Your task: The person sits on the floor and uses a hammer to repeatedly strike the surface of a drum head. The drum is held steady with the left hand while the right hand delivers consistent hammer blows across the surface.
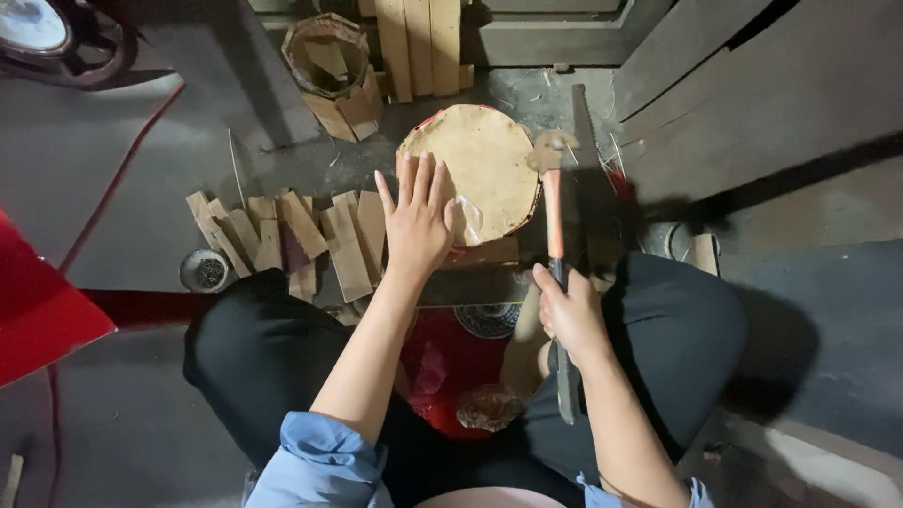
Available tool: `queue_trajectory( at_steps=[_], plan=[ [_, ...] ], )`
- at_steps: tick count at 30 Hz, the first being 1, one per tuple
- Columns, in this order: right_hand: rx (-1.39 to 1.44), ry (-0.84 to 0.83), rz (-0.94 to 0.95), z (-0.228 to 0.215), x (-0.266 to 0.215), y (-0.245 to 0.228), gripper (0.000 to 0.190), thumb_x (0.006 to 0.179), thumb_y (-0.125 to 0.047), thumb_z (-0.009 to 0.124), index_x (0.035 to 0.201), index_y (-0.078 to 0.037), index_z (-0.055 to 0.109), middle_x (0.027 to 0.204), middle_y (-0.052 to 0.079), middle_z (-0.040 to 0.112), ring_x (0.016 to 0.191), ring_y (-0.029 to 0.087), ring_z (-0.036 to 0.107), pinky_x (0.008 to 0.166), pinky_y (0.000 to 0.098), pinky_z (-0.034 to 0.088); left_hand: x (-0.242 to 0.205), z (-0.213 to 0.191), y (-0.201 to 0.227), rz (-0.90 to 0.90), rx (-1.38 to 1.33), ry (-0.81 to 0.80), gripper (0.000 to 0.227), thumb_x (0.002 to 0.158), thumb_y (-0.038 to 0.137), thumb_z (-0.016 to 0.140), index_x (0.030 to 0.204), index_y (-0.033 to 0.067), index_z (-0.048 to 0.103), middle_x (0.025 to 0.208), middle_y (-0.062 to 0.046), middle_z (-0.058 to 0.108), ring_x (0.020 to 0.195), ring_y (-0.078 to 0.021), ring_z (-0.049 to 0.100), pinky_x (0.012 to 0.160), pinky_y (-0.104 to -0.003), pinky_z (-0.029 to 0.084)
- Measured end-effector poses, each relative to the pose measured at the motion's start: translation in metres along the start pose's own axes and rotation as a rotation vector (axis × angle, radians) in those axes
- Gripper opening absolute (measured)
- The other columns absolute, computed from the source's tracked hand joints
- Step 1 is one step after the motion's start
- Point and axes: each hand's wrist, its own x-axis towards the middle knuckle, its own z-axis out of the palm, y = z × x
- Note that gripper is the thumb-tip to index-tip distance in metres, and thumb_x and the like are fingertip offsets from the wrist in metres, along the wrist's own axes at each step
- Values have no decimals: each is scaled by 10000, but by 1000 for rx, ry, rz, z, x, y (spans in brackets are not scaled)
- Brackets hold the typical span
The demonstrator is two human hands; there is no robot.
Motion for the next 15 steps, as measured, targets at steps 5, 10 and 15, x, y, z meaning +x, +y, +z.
queue_trajectory(
  at_steps=[5,10,15],
  plan=[
    [24,2,-9,5,-5,-4,326,1030,-213,611,771,-30,538,481,32,417,304,134,436,281,260,378,1,2,-1,5,-5,10,597,1041,430,417,1584,184,389,1679,-75,288,1577,-287,129,1241,-653,-40],
    [73,0,-18,7,-9,-10,293,1038,-200,589,815,-17,540,502,25,393,317,120,418,281,254,371,1,0,0,3,-12,0,592,1047,422,391,1592,192,375,1683,-68,282,1580,-280,119,1244,-648,-45],
    [68,-91,-16,14,0,8,286,1022,-202,627,832,-1,556,482,38,392,298,128,405,270,266,381,1,4,-2,-5,3,-2,597,1042,440,411,1589,203,382,1686,-60,273,1581,-274,116,1243,-650,-50]
  ],
)
